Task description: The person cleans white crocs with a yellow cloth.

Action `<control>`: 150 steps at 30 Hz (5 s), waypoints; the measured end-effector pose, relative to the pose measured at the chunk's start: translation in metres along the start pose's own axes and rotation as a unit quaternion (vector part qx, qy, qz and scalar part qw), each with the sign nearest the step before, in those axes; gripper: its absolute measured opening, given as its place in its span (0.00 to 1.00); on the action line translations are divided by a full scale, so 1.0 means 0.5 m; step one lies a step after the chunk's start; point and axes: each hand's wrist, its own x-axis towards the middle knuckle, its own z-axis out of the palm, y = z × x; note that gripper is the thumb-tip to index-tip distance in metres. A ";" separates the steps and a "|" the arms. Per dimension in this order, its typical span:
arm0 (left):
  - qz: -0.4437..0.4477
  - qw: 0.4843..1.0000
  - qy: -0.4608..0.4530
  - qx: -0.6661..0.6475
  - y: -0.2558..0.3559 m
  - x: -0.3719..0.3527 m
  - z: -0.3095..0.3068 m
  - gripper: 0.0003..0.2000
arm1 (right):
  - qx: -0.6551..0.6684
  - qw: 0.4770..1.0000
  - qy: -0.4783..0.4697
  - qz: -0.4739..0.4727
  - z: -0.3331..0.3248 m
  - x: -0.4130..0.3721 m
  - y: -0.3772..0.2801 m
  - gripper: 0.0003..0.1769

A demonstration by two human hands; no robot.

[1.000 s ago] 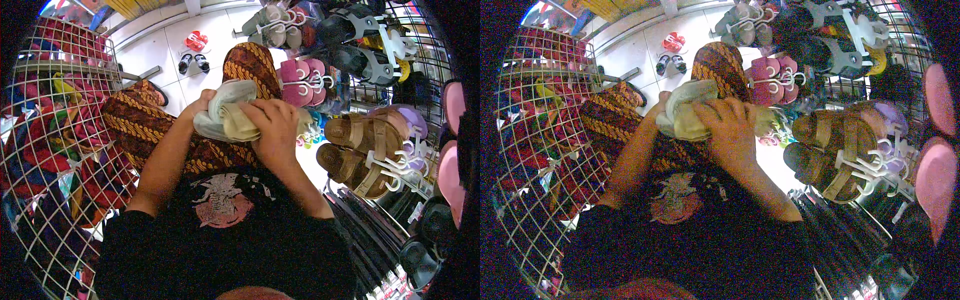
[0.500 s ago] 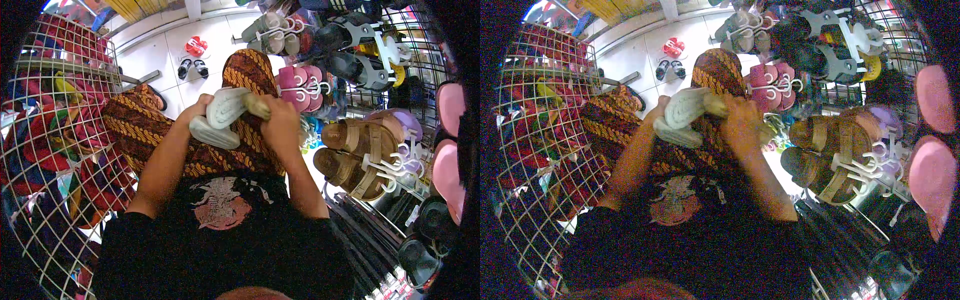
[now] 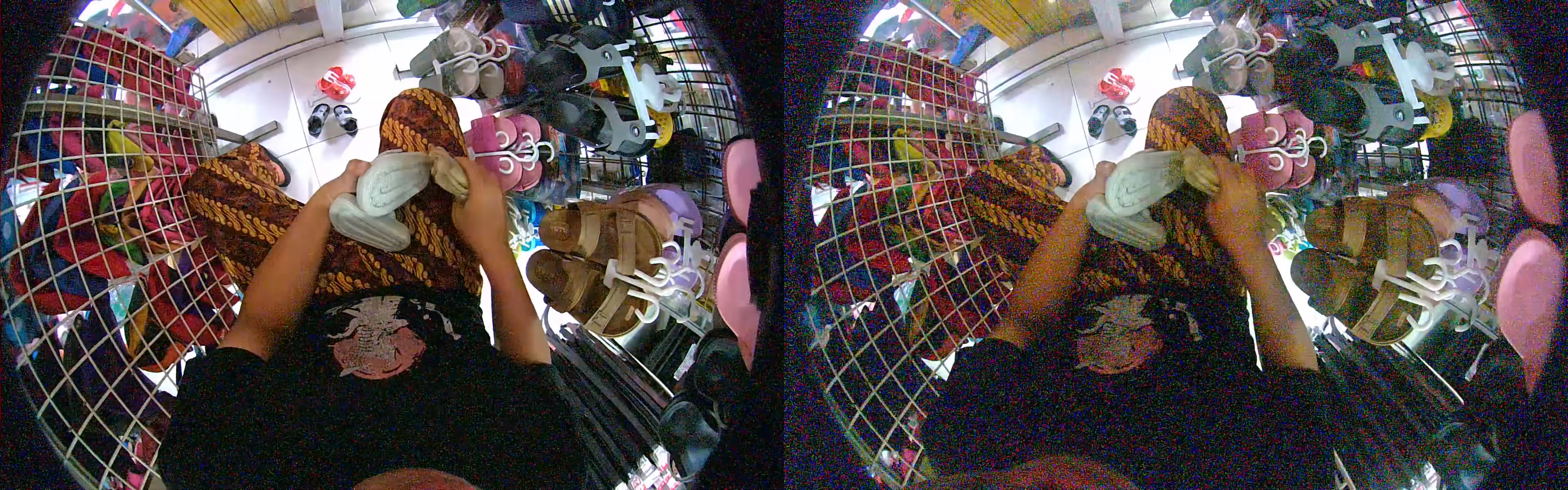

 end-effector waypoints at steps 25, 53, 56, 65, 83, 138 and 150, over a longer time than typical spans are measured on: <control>-0.066 0.998 -0.004 0.016 0.015 0.014 -0.007 0.44 | 0.125 0.989 0.078 -0.005 0.005 -0.002 -0.036 0.34; -0.050 0.908 -0.122 0.399 0.030 -0.039 0.070 0.32 | -0.029 0.998 -0.015 -0.044 -0.037 -0.037 0.017 0.37; -0.037 0.936 -0.139 0.320 0.031 -0.038 0.067 0.39 | -0.047 0.995 0.021 -0.085 -0.034 -0.054 -0.012 0.38; -0.068 0.968 -0.132 0.204 0.032 -0.067 0.077 0.44 | 0.006 0.995 0.057 -0.080 -0.043 -0.039 -0.036 0.32; 0.227 0.845 0.308 0.374 0.063 -0.006 0.018 0.27 | 0.037 0.994 0.075 -0.074 0.023 0.024 -0.029 0.34; 0.104 0.984 -0.078 -0.125 0.087 -0.035 0.033 0.17 | -0.067 0.971 0.018 -0.228 0.046 0.115 -0.053 0.41; 0.221 0.970 0.022 -0.098 0.115 -0.059 0.055 0.19 | 0.043 0.991 -0.040 -0.122 -0.009 0.110 -0.090 0.39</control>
